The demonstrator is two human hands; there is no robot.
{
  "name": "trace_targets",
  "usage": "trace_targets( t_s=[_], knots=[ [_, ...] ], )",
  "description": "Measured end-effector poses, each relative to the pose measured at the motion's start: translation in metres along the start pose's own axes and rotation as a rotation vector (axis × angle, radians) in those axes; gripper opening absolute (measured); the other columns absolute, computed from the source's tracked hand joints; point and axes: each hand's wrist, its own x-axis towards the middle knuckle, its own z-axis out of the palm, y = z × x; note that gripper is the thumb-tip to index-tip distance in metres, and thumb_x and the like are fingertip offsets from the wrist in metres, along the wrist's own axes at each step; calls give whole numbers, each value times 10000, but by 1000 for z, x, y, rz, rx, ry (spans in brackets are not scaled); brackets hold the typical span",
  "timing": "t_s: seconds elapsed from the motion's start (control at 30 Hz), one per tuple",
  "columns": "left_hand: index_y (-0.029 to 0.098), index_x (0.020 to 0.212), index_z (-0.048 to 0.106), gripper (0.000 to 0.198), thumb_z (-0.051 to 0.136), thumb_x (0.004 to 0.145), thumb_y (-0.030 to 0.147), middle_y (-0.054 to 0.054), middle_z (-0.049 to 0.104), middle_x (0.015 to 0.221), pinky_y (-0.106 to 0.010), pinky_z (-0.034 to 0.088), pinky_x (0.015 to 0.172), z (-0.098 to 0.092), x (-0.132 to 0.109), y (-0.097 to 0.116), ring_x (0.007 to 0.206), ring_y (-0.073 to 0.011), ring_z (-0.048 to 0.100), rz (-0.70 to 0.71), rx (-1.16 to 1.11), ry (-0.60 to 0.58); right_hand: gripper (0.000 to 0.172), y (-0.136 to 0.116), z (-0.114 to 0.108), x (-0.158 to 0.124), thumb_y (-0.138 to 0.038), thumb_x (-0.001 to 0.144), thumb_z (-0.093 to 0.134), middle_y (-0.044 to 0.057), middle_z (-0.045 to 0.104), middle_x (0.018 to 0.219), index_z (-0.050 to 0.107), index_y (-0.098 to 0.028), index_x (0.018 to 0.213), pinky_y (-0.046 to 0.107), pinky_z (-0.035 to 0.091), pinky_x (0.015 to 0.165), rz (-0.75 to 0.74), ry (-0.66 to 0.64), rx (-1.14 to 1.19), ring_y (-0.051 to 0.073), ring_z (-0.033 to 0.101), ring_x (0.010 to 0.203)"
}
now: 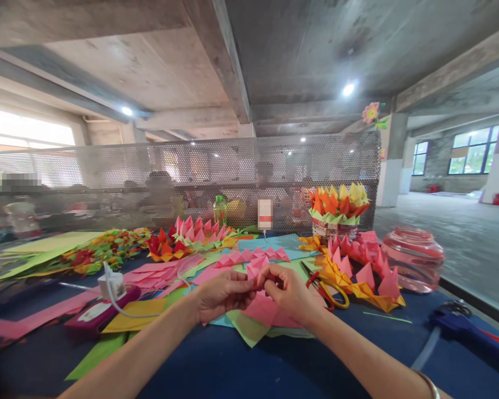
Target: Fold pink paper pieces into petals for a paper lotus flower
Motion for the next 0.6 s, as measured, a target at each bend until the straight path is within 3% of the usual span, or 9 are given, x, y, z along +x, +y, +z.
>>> trace_targets(
  t_s=[0.6],
  knots=[
    [77, 774, 616, 293, 747, 631, 296, -53, 609, 697, -216, 413, 602, -3, 1, -2, 571, -85, 562, 8, -17, -13, 126, -2, 0, 0, -131, 769, 452, -11, 549, 661, 570, -172, 753, 210, 391, 531, 14, -17, 56, 99, 488, 584]
  ],
)
